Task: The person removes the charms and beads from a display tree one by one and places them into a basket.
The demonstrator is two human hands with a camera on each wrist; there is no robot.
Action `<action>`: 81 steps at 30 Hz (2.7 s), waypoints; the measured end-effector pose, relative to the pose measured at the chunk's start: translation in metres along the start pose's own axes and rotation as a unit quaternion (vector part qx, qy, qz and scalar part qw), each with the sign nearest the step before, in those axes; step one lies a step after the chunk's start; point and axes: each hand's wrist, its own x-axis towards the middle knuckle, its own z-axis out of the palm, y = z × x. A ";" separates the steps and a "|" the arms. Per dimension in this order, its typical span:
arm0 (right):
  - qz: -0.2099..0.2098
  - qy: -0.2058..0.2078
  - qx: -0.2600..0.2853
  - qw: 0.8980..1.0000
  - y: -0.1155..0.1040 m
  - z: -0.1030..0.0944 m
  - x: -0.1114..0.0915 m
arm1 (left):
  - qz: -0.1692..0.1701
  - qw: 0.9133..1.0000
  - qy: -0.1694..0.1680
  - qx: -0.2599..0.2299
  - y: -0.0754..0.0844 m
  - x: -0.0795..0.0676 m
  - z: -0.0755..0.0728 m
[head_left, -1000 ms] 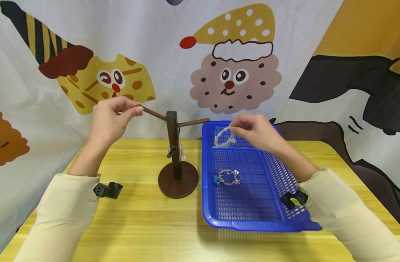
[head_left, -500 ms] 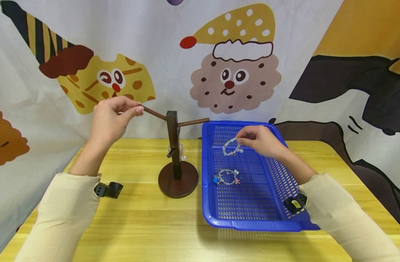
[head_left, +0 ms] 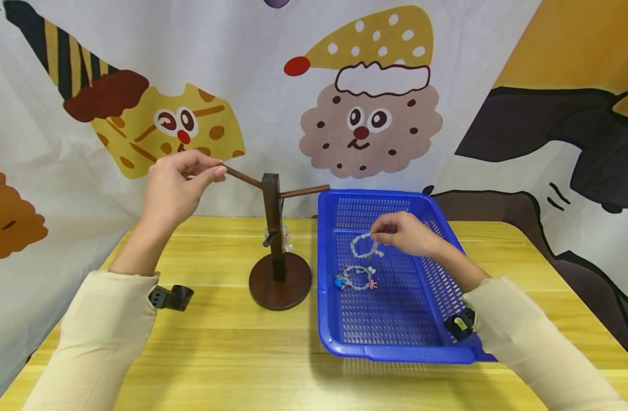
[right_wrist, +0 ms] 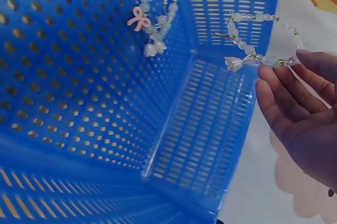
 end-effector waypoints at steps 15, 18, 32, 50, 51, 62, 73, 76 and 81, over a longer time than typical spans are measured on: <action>-0.008 -0.030 -0.018 0.999 0.004 0.010 -0.002 | -0.003 1.000 -0.001 0.007 0.000 0.000 0.000; -0.007 -0.023 -0.015 1.000 0.002 0.008 -0.002 | -0.004 1.000 -0.003 0.007 0.000 0.000 -0.001; -0.025 0.002 -0.019 1.000 -0.037 -0.012 0.005 | -0.009 1.000 -0.006 0.008 -0.001 -0.001 -0.001; -0.091 0.021 0.000 0.996 -0.083 -0.026 0.019 | -0.009 1.000 -0.008 0.007 -0.001 -0.001 -0.001; -0.095 0.022 0.002 0.995 -0.085 -0.027 0.020 | -0.009 1.000 -0.007 0.007 -0.001 -0.001 -0.001; -0.128 0.037 0.018 0.991 -0.103 -0.028 0.024 | -0.001 1.000 -0.007 0.005 -0.001 -0.001 0.000; -0.135 0.032 0.020 0.990 -0.107 -0.025 0.025 | -0.009 1.000 -0.027 0.010 0.001 -0.005 -0.002; -0.131 0.032 0.018 0.991 -0.107 -0.025 0.025 | -0.005 0.999 -0.035 0.015 -0.001 -0.009 -0.001; -0.127 0.029 0.021 0.991 -0.108 -0.025 0.024 | 0.003 0.999 -0.046 0.016 -0.005 -0.016 0.003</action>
